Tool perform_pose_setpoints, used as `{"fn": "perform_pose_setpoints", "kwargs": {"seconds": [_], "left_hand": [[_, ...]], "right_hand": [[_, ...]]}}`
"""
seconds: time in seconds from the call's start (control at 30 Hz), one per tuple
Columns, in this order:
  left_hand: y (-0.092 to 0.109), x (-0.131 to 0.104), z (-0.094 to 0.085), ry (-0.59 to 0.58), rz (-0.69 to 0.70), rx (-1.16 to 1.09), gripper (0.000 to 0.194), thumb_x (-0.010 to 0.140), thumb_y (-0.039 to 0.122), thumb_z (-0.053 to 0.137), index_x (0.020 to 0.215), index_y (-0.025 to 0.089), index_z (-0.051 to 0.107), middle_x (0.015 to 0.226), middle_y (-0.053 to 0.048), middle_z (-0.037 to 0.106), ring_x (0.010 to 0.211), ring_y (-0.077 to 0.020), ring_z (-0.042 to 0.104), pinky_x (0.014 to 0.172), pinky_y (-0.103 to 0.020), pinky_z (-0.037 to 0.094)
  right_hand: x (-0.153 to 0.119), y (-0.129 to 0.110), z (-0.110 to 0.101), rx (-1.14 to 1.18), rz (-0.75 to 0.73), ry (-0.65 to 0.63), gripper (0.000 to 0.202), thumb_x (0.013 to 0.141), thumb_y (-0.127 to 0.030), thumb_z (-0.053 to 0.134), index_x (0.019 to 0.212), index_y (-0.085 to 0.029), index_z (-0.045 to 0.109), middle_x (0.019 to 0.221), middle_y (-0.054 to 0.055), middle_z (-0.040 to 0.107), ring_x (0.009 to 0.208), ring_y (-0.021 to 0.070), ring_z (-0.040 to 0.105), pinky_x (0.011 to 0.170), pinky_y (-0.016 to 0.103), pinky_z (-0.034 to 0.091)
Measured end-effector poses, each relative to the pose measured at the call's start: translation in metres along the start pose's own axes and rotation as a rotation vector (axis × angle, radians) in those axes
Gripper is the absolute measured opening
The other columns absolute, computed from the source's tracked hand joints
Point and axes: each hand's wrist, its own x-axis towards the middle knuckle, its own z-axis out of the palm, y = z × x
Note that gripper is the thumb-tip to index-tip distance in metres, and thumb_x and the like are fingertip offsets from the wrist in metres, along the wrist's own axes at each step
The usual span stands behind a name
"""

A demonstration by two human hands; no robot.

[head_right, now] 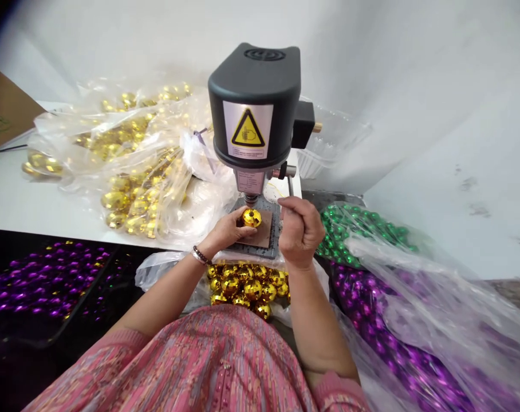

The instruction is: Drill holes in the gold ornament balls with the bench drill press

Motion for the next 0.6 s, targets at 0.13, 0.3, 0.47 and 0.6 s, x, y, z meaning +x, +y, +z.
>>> {"fn": "perform_pose_setpoints", "kwargs": {"seconds": [0.13, 0.3, 0.47, 0.6], "left_hand": [[0.001, -0.001, 0.000, 0.019, 0.014, -0.007, 0.061, 0.073, 0.030, 0.080, 0.131, 0.020, 0.065, 0.103, -0.002, 0.076, 0.093, -0.0212, 0.068, 0.084, -0.030, 0.053], [0.005, -0.025, -0.014, 0.006, 0.058, 0.012, 0.056, 0.074, 0.029, 0.078, 0.127, 0.017, 0.066, 0.103, -0.002, 0.075, 0.092, -0.0199, 0.067, 0.082, -0.028, 0.053], [0.003, -0.064, -0.033, -0.293, 0.110, 0.080, 0.070, 0.069, 0.033, 0.087, 0.135, 0.020, 0.066, 0.107, -0.006, 0.077, 0.087, -0.0208, 0.069, 0.077, -0.030, 0.054], [-0.008, -0.081, -0.046, -0.188, 0.105, 0.092, 0.066, 0.078, 0.043, 0.081, 0.137, 0.018, 0.065, 0.103, -0.008, 0.077, 0.075, -0.0170, 0.066, 0.073, -0.030, 0.054]], "right_hand": [[0.045, -0.030, 0.010, 0.056, 0.063, -0.004, 0.028, 0.095, -0.037, 0.052, 0.100, -0.017, 0.070, 0.057, -0.005, 0.049, 0.049, 0.0065, 0.046, 0.050, 0.022, 0.035], [0.080, -0.047, 0.019, 0.069, 0.150, -0.054, 0.028, 0.094, -0.033, 0.051, 0.081, -0.012, 0.064, 0.048, -0.007, 0.037, 0.043, 0.0047, 0.038, 0.048, 0.022, 0.028], [0.074, -0.044, 0.021, 0.030, 0.180, 0.010, 0.027, 0.093, -0.033, 0.049, 0.079, -0.014, 0.062, 0.049, -0.005, 0.042, 0.042, 0.0051, 0.039, 0.046, 0.022, 0.026], [0.072, -0.044, 0.021, 0.047, 0.188, 0.050, 0.028, 0.088, -0.038, 0.054, 0.077, -0.014, 0.063, 0.047, -0.005, 0.043, 0.041, 0.0057, 0.038, 0.044, 0.024, 0.025]]}}
